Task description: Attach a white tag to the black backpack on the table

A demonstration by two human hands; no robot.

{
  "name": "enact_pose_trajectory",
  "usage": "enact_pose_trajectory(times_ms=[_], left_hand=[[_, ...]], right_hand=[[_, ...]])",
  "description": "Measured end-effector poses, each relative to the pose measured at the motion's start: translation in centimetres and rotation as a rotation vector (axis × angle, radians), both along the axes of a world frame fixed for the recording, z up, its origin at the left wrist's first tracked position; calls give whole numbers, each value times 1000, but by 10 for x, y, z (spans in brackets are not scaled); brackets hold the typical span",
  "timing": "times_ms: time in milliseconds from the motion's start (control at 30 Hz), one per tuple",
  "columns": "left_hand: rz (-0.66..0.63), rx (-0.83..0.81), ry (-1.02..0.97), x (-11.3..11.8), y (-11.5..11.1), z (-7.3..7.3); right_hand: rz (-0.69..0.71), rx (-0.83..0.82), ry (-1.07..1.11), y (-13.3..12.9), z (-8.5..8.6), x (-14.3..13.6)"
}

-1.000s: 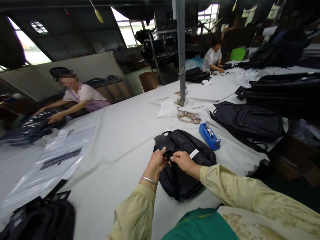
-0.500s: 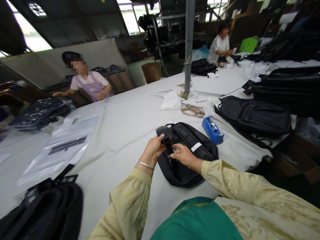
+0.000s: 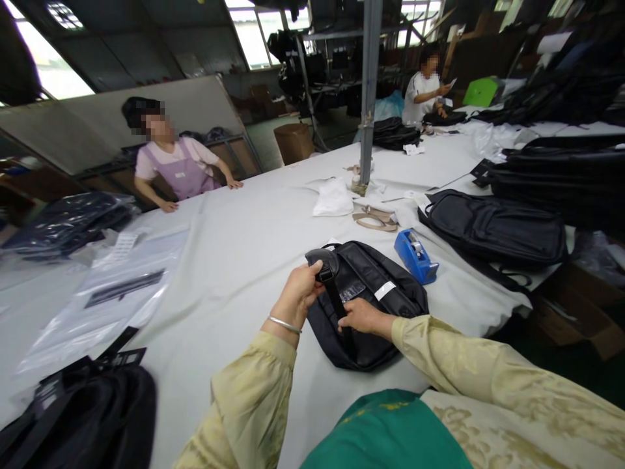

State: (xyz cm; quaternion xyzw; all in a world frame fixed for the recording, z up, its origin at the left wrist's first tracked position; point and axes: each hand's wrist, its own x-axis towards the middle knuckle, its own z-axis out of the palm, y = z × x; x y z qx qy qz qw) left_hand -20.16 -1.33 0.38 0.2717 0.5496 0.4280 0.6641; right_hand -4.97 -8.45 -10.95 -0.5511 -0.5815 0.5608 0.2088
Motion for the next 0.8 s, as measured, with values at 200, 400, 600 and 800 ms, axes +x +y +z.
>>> enact_pose_trajectory(times_ms=[200, 400, 600, 800], left_hand=[[-20, -20, -1, -4, -1, 5], [55, -22, 25, -4, 5, 12], [0, 25, 138, -16, -31, 7], [8, -201, 188, -18, -123, -58]], right_hand=[[34, 468, -304, 14, 40, -4], [199, 256, 268, 24, 31, -3], [189, 175, 171, 29, -24, -3], [12, 385, -394, 28, -33, -9]])
